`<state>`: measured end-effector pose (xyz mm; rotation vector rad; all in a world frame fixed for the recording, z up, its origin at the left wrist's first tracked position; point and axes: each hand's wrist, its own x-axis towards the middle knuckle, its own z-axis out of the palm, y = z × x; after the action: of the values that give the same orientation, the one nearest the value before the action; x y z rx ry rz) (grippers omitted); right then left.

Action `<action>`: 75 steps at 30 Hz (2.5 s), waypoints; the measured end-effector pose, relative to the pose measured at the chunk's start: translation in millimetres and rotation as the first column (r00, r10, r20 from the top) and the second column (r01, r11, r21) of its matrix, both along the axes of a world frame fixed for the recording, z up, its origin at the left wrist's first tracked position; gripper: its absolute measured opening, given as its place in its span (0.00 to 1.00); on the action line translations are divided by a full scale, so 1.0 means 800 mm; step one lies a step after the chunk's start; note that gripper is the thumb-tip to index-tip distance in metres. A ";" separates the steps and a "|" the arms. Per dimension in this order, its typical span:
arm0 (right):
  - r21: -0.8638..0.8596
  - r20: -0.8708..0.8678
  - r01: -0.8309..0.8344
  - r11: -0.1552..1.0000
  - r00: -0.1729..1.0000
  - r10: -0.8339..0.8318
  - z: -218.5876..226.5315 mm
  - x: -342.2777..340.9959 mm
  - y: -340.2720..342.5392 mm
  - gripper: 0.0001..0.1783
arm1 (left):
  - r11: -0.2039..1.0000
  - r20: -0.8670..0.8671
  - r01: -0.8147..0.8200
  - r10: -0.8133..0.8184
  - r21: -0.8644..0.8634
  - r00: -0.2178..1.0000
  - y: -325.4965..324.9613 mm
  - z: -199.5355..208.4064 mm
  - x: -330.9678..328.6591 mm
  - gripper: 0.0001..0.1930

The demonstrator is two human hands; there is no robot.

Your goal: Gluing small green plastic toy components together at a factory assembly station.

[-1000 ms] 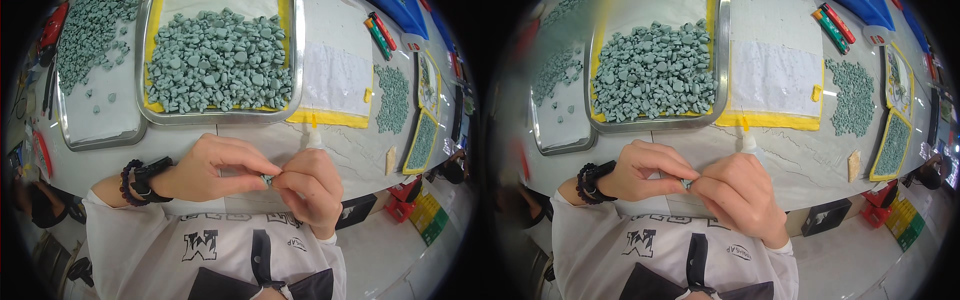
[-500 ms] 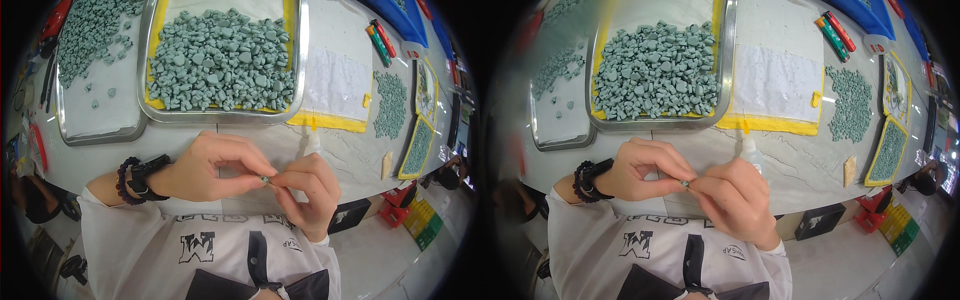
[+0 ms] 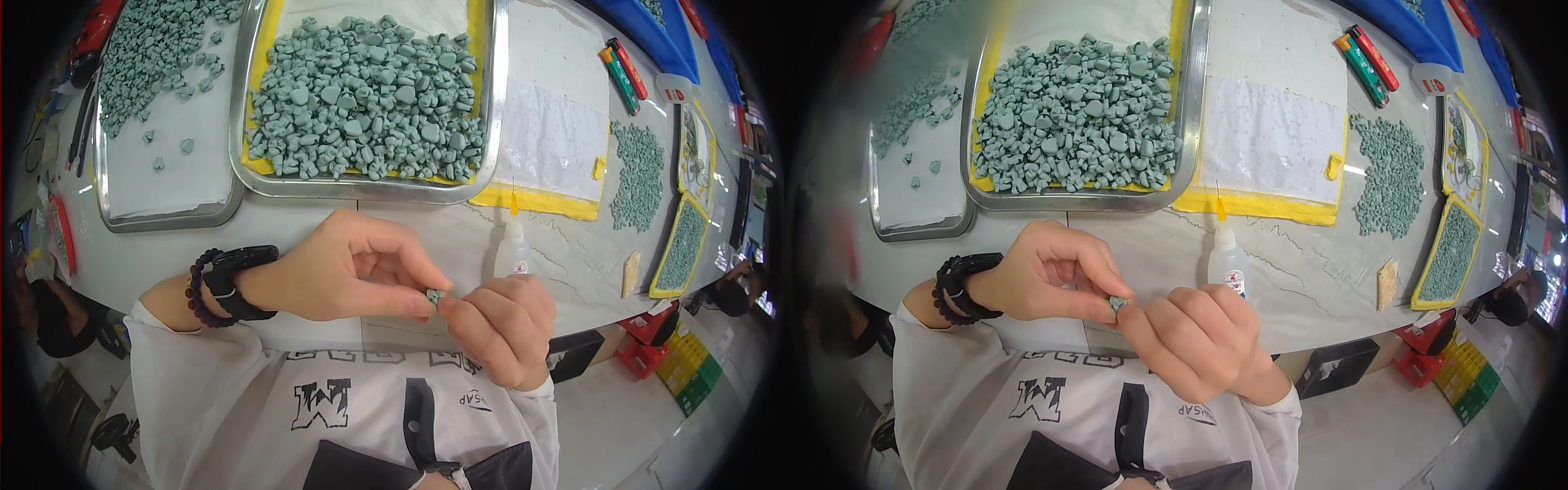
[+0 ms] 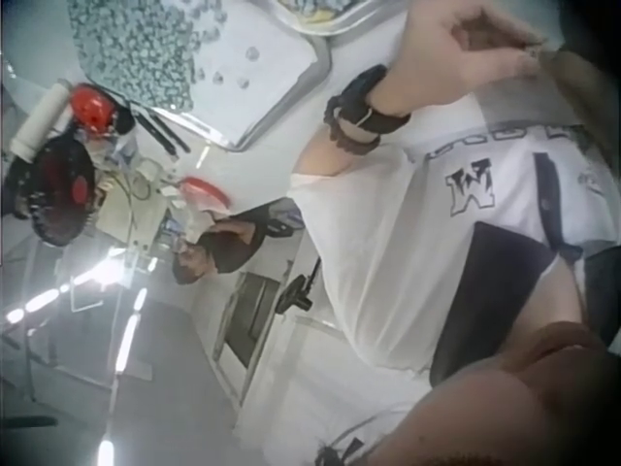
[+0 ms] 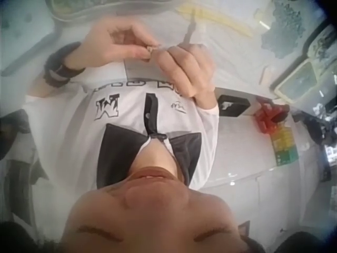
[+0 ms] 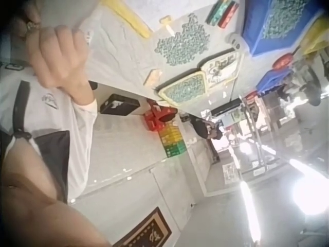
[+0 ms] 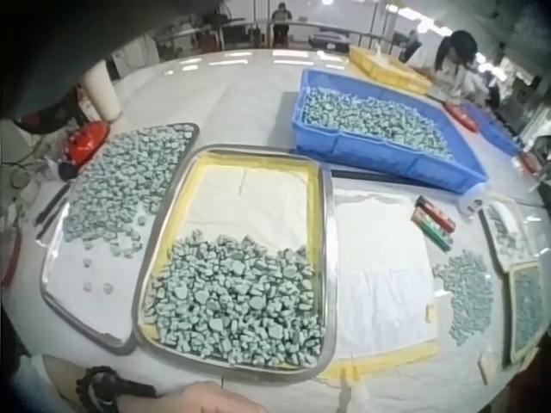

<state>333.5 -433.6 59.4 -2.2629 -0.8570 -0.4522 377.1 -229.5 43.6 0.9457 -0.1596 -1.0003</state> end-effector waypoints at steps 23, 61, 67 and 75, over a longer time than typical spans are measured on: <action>0.233 -0.413 0.051 0.971 0.909 0.052 -0.002 0.002 0.000 0.17 | 0.994 0.238 -0.050 0.026 0.097 0.971 -0.001 -0.002 -0.002 0.14; 0.175 -0.400 0.152 0.973 0.914 -0.071 0.000 -0.003 0.004 0.18 | 0.998 0.130 -0.042 0.035 0.048 0.991 0.000 -0.006 -0.005 0.11; 0.184 -0.417 0.214 0.959 0.901 -0.121 0.008 -0.007 0.021 0.17 | 0.994 -0.095 -0.112 0.112 0.009 0.989 0.004 -0.004 -0.004 0.08; 0.318 -0.415 0.320 0.893 0.894 -0.172 0.010 -0.008 0.021 0.16 | 0.997 -0.120 -0.073 0.072 0.002 0.990 0.004 0.002 0.005 0.09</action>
<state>327.2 -416.5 67.4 -2.0045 -0.2492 -0.2524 381.1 -226.7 45.0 0.8803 -0.0256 -0.9864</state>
